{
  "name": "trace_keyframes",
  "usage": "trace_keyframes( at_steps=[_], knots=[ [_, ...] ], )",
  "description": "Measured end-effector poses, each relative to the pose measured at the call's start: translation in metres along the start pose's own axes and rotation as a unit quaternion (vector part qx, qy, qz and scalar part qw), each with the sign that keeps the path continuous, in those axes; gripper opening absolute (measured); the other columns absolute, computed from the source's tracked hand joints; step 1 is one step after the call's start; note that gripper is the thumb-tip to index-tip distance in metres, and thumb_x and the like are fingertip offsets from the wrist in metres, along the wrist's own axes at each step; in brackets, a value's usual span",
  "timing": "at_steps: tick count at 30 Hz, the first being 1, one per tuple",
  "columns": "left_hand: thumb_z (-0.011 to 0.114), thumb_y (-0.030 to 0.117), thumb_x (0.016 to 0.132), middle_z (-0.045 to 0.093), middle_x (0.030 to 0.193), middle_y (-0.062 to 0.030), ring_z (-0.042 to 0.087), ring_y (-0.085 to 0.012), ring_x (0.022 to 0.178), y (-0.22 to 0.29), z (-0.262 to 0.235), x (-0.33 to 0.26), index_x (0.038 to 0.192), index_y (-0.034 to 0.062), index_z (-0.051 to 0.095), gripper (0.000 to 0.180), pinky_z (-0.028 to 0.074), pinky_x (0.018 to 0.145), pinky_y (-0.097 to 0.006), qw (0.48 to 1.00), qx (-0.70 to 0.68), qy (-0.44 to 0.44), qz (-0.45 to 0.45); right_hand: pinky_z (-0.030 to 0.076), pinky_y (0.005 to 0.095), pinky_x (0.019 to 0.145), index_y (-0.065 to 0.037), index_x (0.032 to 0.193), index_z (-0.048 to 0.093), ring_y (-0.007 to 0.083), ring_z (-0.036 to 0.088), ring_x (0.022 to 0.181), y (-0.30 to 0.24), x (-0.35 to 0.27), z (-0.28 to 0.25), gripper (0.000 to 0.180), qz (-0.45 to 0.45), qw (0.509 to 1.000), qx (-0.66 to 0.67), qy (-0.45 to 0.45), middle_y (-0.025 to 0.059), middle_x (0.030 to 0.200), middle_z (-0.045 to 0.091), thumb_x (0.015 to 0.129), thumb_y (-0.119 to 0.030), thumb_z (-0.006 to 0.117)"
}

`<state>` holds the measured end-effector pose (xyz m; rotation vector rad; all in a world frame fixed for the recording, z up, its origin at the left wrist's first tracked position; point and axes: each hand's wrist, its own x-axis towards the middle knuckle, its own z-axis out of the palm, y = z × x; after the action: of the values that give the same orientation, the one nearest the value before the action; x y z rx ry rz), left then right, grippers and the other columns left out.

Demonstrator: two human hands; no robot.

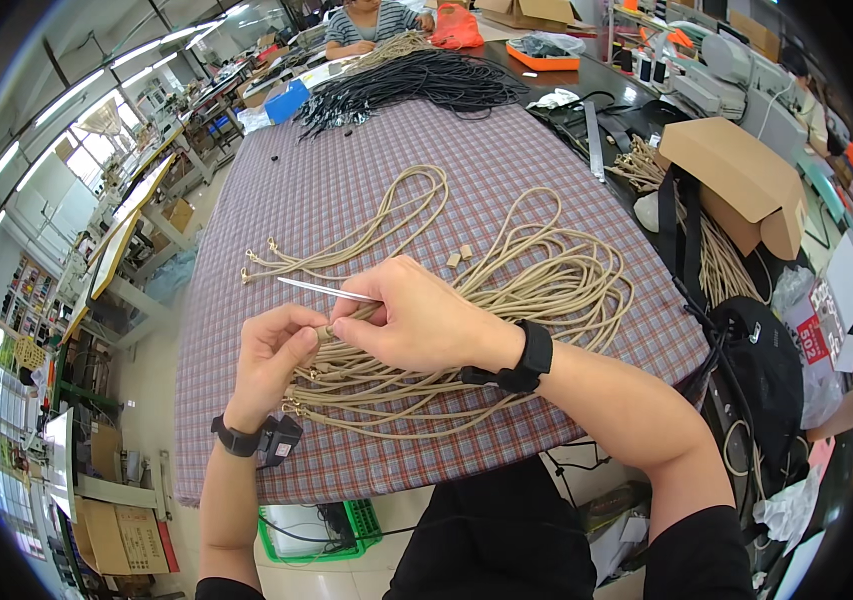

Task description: The person inserts small white plastic tags into the ends of beige cords with metal hooks. They handle the cords one by one, pulling the tag through the cord end and arranging the finished items on the table.

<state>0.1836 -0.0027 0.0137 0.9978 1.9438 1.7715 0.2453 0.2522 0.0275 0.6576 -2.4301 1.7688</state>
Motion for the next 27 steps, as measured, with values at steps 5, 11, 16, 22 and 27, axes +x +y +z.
trace_keyframes(
  at_steps=[5, 11, 16, 22, 27],
  knots=[
    [0.066, 0.008, 0.109, 0.076, 0.097, -0.0034, 0.067, -0.0062, 0.085, 0.002, -0.001, 0.001, 0.119, -0.0029, 0.073, 0.015, 0.054, 0.076, -0.023, 1.0, -0.002, -0.005, -0.019, 0.051, 0.0274, 0.064, 0.003, 0.105, 0.078, 0.0031, 0.057, 0.073, 0.001, 0.001, -0.001, 0.016, 0.0, 1.0, -0.013, 0.008, 0.0014, 0.079, 0.072, 0.101, -0.012, 0.076],
    [0.068, 0.009, 0.109, 0.073, 0.094, 0.0, 0.064, -0.0046, 0.083, 0.001, 0.0, 0.004, 0.115, -0.0016, 0.071, 0.013, 0.052, 0.075, -0.022, 0.999, 0.013, 0.029, -0.027, 0.044, 0.0355, 0.058, 0.001, 0.098, 0.076, 0.0141, 0.049, 0.06, 0.004, 0.006, -0.009, 0.021, -0.066, 0.988, -0.131, 0.039, 0.0085, 0.066, 0.061, 0.104, -0.019, 0.073],
    [0.07, 0.01, 0.108, 0.067, 0.085, 0.0032, 0.059, -0.0031, 0.077, 0.0, -0.022, 0.005, 0.106, -0.0002, 0.07, 0.011, 0.047, 0.07, -0.022, 0.991, 0.101, 0.089, -0.004, 0.054, 0.0519, 0.069, -0.003, 0.094, 0.074, 0.0432, 0.07, 0.079, 0.001, 0.011, -0.041, 0.027, -0.072, 0.949, -0.286, 0.11, 0.0198, 0.082, 0.072, 0.106, -0.024, 0.065],
    [0.07, 0.007, 0.106, 0.066, 0.082, 0.0021, 0.058, -0.0055, 0.073, 0.008, -0.059, 0.007, 0.102, -0.0008, 0.072, 0.009, 0.046, 0.068, -0.023, 0.991, 0.112, 0.074, -0.005, 0.057, 0.0556, 0.076, -0.001, 0.087, 0.074, 0.0442, 0.073, 0.086, 0.019, -0.004, -0.097, 0.029, 0.016, 0.803, -0.573, 0.166, 0.0221, 0.086, 0.074, 0.104, -0.023, 0.063],
    [0.074, 0.012, 0.102, 0.07, 0.089, 0.0016, 0.062, -0.0069, 0.083, 0.013, -0.064, 0.001, 0.102, -0.0005, 0.073, 0.012, 0.051, 0.077, -0.027, 0.962, 0.256, -0.021, -0.097, 0.061, 0.0538, 0.077, -0.001, 0.085, 0.077, 0.0443, 0.076, 0.085, 0.031, -0.017, -0.122, 0.026, 0.141, 0.739, -0.643, 0.142, 0.0239, 0.086, 0.076, 0.098, -0.021, 0.065]
  ],
)
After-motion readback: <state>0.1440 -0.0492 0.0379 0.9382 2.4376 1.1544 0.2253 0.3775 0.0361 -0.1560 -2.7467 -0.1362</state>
